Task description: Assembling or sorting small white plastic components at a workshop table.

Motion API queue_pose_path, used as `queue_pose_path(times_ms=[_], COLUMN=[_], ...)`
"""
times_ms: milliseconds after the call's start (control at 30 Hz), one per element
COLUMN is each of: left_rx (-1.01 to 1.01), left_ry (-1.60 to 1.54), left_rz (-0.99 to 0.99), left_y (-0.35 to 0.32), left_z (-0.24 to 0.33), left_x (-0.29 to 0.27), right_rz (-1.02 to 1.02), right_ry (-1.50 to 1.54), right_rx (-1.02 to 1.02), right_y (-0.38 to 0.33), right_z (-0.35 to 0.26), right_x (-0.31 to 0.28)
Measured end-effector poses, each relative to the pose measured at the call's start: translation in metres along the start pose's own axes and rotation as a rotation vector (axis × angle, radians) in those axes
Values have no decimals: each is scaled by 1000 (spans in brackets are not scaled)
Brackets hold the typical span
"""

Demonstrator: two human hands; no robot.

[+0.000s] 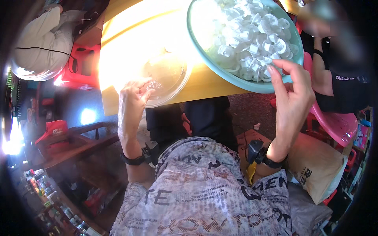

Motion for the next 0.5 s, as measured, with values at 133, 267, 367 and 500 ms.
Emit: queue_pose_path(times_ms=[133, 267, 367, 500], left_rx=[6, -65, -70, 6], left_ry=[74, 57, 52, 72], left_rz=[12, 4, 1, 27], left_y=[5, 5, 4, 6], left_z=[-9, -9, -8, -4], left_x=[9, 10, 11, 10], right_rz=[-82, -308, -333, -424], right_ry=[158, 280, 261, 213], right_rx=[-58, -320, -384, -388], right_y=[-16, -27, -34, -35], right_z=[-43, -57, -56, -63], right_x=[8, 53, 79, 94])
Point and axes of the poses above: each hand's wrist, its own y-axis towards the middle knuckle, its own x-axis out of the palm, z = x × y, the point moved 1 cm from there along y, towards the middle knuckle, and after that the axes turned 5 degrees about x, right-handed, at the moved point
